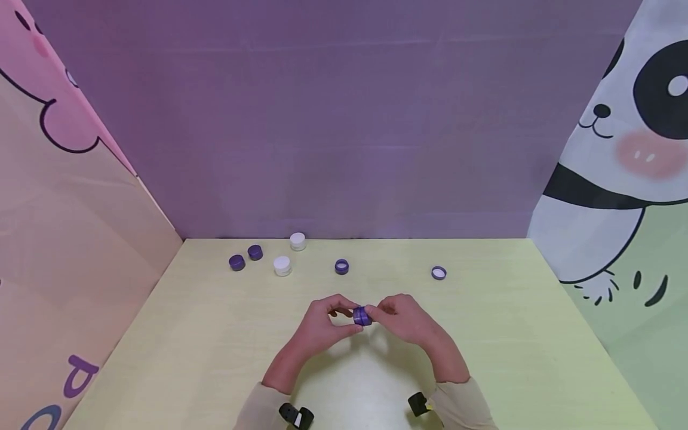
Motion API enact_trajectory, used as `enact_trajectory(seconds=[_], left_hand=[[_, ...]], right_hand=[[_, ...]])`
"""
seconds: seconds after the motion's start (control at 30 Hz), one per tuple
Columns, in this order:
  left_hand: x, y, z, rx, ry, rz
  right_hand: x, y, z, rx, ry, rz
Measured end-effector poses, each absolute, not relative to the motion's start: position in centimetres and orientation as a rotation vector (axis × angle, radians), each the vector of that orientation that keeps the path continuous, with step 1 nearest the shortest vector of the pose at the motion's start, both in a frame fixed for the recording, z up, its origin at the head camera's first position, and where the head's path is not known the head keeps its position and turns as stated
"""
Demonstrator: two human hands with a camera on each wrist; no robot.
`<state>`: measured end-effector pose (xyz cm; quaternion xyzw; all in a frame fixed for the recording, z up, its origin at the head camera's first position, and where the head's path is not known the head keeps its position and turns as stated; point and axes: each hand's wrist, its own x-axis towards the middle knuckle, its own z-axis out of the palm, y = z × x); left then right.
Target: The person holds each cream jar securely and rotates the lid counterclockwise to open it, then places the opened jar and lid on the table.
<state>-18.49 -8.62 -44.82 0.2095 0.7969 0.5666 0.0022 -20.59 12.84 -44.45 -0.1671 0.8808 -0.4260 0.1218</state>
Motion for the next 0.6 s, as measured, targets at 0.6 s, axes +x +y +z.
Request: enact_trajectory(seconds=[0.6], left_hand=[[-18.3, -8.4, -45.0, 0.639, 2.49, 1.765]], right_hand=[[-20.3, 13.4, -44.5, -0.741, 2.563, -1.307]])
